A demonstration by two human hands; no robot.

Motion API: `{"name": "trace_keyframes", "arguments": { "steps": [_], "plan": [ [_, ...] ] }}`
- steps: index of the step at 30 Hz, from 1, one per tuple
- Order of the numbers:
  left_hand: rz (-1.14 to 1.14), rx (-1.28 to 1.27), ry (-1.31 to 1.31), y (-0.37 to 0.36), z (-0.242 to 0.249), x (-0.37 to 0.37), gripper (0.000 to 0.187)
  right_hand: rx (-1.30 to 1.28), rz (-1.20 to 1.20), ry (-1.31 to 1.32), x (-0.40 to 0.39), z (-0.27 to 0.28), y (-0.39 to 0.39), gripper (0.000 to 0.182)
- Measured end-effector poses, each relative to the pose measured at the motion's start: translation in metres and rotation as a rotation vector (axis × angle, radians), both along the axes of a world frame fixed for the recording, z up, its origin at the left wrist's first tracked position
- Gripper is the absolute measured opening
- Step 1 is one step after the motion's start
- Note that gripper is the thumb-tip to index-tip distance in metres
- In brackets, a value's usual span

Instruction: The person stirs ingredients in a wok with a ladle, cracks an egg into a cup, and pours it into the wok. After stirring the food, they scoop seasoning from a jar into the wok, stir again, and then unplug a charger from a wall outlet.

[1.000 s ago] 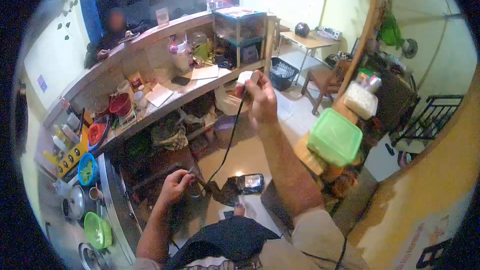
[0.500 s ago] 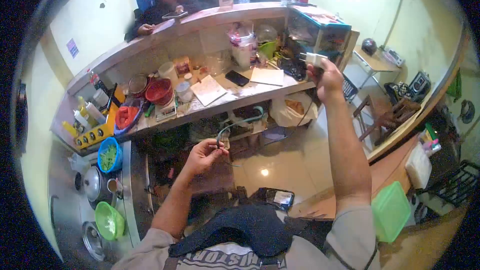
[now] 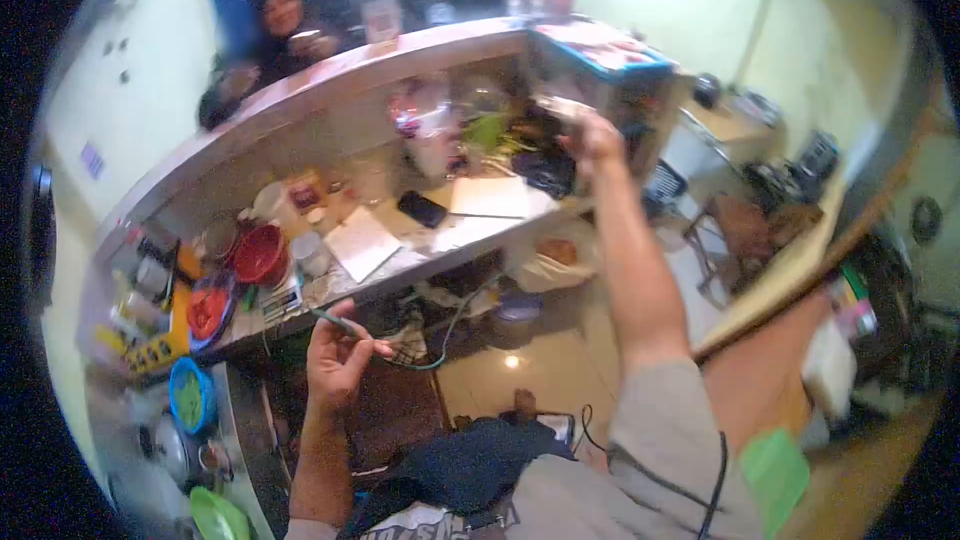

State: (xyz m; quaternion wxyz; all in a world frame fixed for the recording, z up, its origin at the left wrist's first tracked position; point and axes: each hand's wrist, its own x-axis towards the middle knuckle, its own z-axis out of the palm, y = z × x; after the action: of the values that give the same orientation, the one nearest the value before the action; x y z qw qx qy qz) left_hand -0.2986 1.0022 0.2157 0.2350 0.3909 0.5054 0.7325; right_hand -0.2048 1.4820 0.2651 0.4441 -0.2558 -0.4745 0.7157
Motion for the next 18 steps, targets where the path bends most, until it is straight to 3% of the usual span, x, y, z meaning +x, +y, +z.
{"name": "trace_keyframes", "arguments": {
  "steps": [2, 3, 5, 6, 7, 8, 9, 10, 11, 14, 18],
  "plan": [
    [0.069, 0.026, -0.028, 0.019, 0.006, -0.007, 0.05, -0.008, 0.054, 0.045, 0.002, 0.001, 0.013, 0.026],
    [0.09, 0.043, -0.041, 0.033, 0.01, -0.011, 0.051, 0.031, 0.189, 0.065, 0.005, -0.023, 0.051, 0.028],
    [0.102, -0.047, 0.02, 0.062, 0.013, -0.017, 0.047, -0.019, 0.186, -0.003, 0.006, -0.011, 0.042, 0.025],
    [0.094, -0.113, 0.049, 0.08, 0.018, -0.019, 0.045, 0.047, 0.416, 0.027, 0.007, -0.017, 0.049, 0.027],
    [0.078, -0.175, 0.077, 0.1, 0.024, -0.022, 0.043, -0.032, 0.4, 0.021, -0.003, -0.02, 0.042, 0.03],
    [0.024, -0.209, 0.184, 0.119, 0.028, -0.024, 0.037, -0.062, 0.63, -0.017, -0.001, -0.018, 0.031, 0.035],
    [-0.008, -0.291, 0.295, 0.133, 0.037, -0.026, 0.035, 0.054, 0.688, -0.044, -0.011, -0.007, -0.006, 0.039],
    [-0.039, -0.365, 0.411, 0.147, 0.046, -0.029, 0.032, -0.127, 0.792, -0.103, -0.021, -0.034, -0.011, 0.042],
    [-0.06, -0.403, 0.426, 0.164, 0.062, -0.022, 0.031, -0.201, 1.09, -0.082, -0.029, -0.037, -0.025, 0.041],
    [-0.087, -0.18, 0.794, 0.205, 0.061, -0.029, 0.03, -0.192, 1.385, 0.09, -0.054, -0.042, -0.048, 0.043],
    [-0.209, -0.28, 0.569, 0.222, 0.057, -0.046, 0.031, -0.207, 1.511, 0.287, -0.088, -0.018, -0.047, 0.049]
  ]
}}
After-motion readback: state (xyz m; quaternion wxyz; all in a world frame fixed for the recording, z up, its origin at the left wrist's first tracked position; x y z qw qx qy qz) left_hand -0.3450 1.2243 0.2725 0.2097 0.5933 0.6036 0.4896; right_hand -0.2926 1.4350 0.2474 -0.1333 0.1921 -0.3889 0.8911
